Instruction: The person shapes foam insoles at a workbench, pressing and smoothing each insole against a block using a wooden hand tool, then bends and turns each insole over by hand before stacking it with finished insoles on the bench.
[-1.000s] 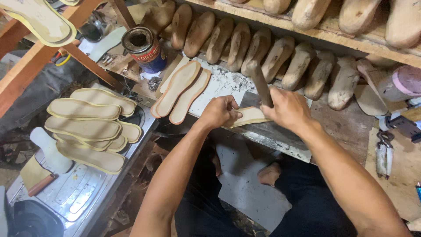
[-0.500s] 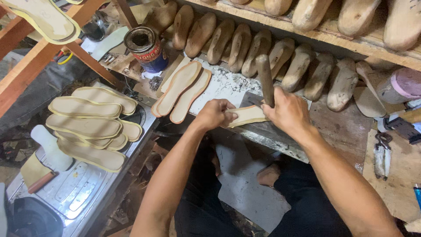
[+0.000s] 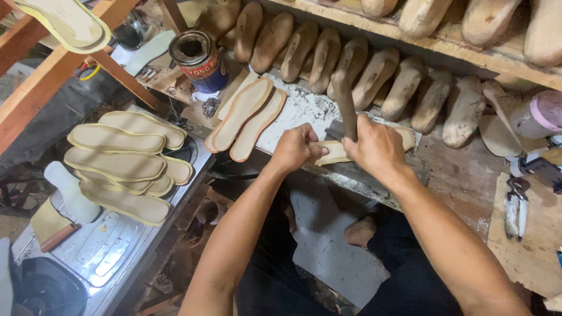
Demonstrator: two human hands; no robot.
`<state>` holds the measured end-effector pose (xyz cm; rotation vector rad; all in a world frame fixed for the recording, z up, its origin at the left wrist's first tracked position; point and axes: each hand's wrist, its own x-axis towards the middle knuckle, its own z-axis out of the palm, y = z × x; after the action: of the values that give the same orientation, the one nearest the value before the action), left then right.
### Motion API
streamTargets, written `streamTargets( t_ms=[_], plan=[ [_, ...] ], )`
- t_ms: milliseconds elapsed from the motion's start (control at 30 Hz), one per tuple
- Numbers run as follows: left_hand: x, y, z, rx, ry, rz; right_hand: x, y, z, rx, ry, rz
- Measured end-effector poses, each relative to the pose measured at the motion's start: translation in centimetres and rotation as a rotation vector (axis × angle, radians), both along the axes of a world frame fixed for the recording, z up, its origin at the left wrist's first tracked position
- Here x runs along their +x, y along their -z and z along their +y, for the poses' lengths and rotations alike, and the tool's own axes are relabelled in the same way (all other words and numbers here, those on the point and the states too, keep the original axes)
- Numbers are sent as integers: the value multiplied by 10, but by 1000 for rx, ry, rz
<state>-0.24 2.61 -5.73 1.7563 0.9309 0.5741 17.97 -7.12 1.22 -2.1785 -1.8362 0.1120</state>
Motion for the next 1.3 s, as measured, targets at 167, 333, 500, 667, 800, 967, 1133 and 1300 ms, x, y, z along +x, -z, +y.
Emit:
streamTargets(
  t_ms=[167, 333, 500, 667, 800, 967, 1133, 1300],
  plan=[
    [2, 2, 2, 54, -30, 19, -14, 3, -3, 37, -60, -35],
    [-7, 24, 1, -52, -73, -38, -5, 3, -16, 28, -43, -3],
    [4, 28, 4, -194, -26, -115, -5, 7, 2, -32, 114, 52],
    [6, 20, 1, -77, -88, -28, -14, 16, -1, 85, -9, 33],
    [1, 28, -8, 19, -202, -83, -3, 16, -18, 38, -8, 97],
    [9, 32, -2, -120, -107, -104, 0, 18, 0, 15, 106, 87],
    [11, 27, -1, 10, -155, -62, -11, 21, 6, 71, 50, 133],
    [4, 35, -7, -53, -205, -145, 1, 13, -16, -11, 14, 98]
  ],
)
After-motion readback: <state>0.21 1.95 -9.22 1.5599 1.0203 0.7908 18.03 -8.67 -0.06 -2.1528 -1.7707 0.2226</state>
